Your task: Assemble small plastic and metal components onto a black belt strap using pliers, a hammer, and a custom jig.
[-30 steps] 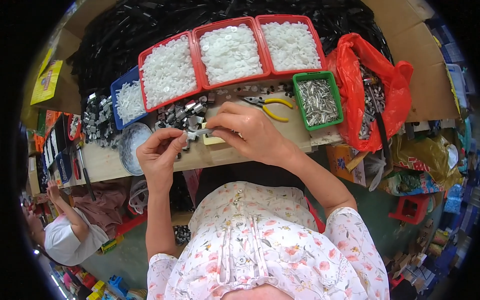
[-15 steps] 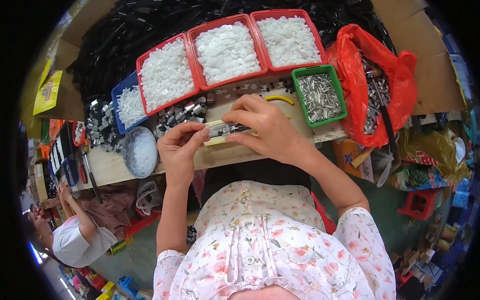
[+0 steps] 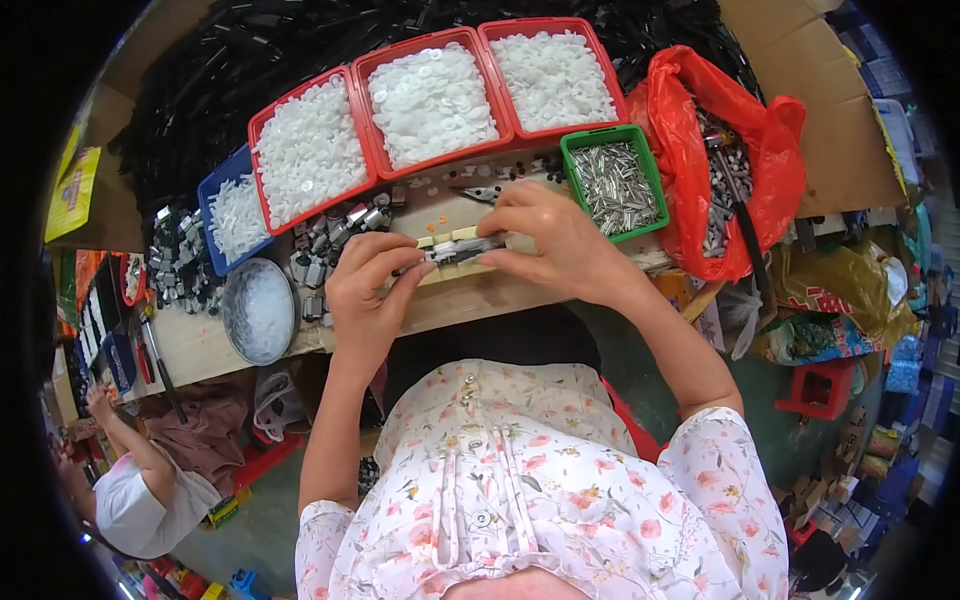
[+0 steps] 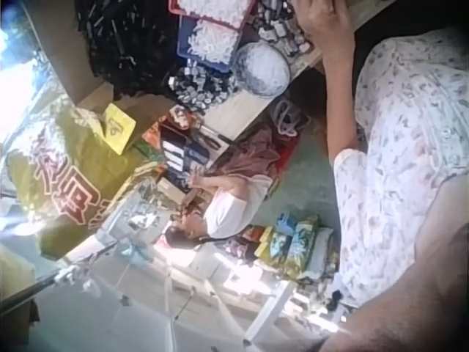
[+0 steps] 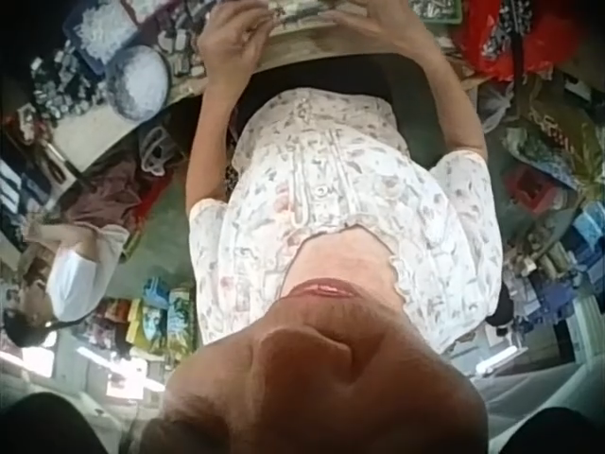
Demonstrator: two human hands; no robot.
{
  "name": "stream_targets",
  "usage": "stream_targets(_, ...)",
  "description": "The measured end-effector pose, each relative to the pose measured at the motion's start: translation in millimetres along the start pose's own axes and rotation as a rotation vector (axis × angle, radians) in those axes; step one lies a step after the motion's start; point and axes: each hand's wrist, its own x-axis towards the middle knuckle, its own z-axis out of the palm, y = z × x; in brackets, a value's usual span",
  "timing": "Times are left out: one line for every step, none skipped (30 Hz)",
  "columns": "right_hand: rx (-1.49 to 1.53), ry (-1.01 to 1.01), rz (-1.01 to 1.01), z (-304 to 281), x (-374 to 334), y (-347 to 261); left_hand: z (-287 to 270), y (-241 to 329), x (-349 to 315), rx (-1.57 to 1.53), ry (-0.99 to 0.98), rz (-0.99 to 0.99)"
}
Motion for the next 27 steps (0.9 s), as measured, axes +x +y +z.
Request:
stream_targets(0.001, 0.000, 0.000, -1.6, -3.6, 3.0, 3.7, -3.2, -0.8, 0.000, 0.000, -0.001)
stream_targets(-0.025, -0.005, 0.023, -2.1, -6.4, 6.0, 7.1, -7.7, -1.7, 0.036, -0.004, 0.020)
stream_targets(-0.049, -0.010, 0.046, -1.4, -7.9, 8.1, 9.2, -10.5, -2.6, 0.073, -0.007, 0.040)
stream_targets(-0.044, -0.010, 0.044, 0.1, -8.3, 9.4, 10.6, -10.9, -3.3, 0.077, -0.009, 0.038)
stream_targets(-0.073, -0.008, 0.030, 1.6, -9.2, 11.0, 12.7, -10.7, -3.4, 0.087, -0.007, 0.053)
stream_targets(-0.102, -0.006, 0.015, 3.1, -9.8, 12.5, 14.2, -10.7, -3.3, 0.099, -0.005, 0.067)
stream_targets(-0.095, -0.004, 0.015, 4.7, -9.2, 14.5, 15.1, -11.5, -2.4, 0.104, -0.010, 0.066)
stream_targets(-0.086, 0.012, -0.006, 6.4, -8.1, 16.4, 16.0, -12.0, -1.5, 0.105, -0.011, 0.065)
stream_targets(-0.076, 0.028, -0.026, 8.4, -7.5, 17.4, 16.6, -11.9, -1.4, 0.106, -0.012, 0.065)
stream_targets(-0.068, 0.030, -0.025, 10.5, -7.5, 17.5, 17.4, -11.0, -1.9, 0.111, -0.019, 0.063)
stream_targets(-0.042, 0.009, -0.005, 12.3, -6.7, 17.7, 18.5, -10.0, -1.8, 0.115, -0.014, 0.063)
stream_targets(-0.017, -0.012, 0.016, 14.1, -5.9, 17.9, 19.6, -9.0, -1.5, 0.117, -0.010, 0.063)
stream_targets(-0.010, -0.009, 0.016, 16.3, -5.2, 18.6, 20.3, -8.1, -0.7, 0.122, -0.016, 0.063)
stream_targets(-0.012, -0.002, 0.007, 18.7, -5.8, 19.8, 22.0, -6.9, 0.3, 0.127, -0.019, 0.065)
stream_targets(-0.015, 0.004, -0.002, 21.0, -6.8, 20.8, 23.8, -5.7, 1.5, 0.131, -0.022, 0.067)
stream_targets(-0.011, 0.007, 0.004, 23.1, -8.0, 21.5, 25.7, -3.7, 3.1, 0.129, -0.030, 0.067)
stream_targets(-0.015, 0.032, -0.008, 24.8, -8.6, 21.7, 26.8, -1.3, 5.4, 0.139, -0.037, 0.076)
stream_targets(-0.020, 0.058, -0.019, 26.4, -9.5, 22.0, 28.2, -0.1, 7.1, 0.148, -0.044, 0.084)
stream_targets(-0.019, 0.060, -0.014, 27.8, -10.7, 22.5, 30.5, -1.4, 7.6, 0.145, -0.049, 0.085)
stream_targets(-0.001, 0.073, -0.004, 29.5, -11.2, 23.2, 33.3, -4.3, 7.7, 0.154, -0.063, 0.114)
stream_targets(0.016, 0.085, 0.007, 30.6, -11.6, 23.5, 35.2, -6.1, 7.4, 0.162, -0.076, 0.142)
stream_targets(0.015, 0.084, 0.010, 31.1, -12.0, 22.9, 36.3, -6.2, 6.6, 0.159, -0.078, 0.141)
stream_targets(0.041, 0.112, 0.024, 31.2, -12.3, 21.6, 37.5, -5.7, 5.6, 0.157, -0.083, 0.130)
stream_targets(0.067, 0.139, 0.037, 31.5, -12.4, 21.0, 38.3, -5.9, 4.7, 0.154, -0.088, 0.118)
stream_targets(0.065, 0.137, 0.039, 32.3, -12.7, 22.3, 38.9, -6.9, 3.8, 0.151, -0.086, 0.116)
stream_targets(0.080, 0.155, 0.039, 33.4, -13.8, 24.8, 39.6, -8.1, 3.3, 0.149, -0.090, 0.122)
stream_targets(0.094, 0.172, 0.039, 34.8, -14.3, 26.6, 40.0, -9.2, 2.9, 0.147, -0.092, 0.127)
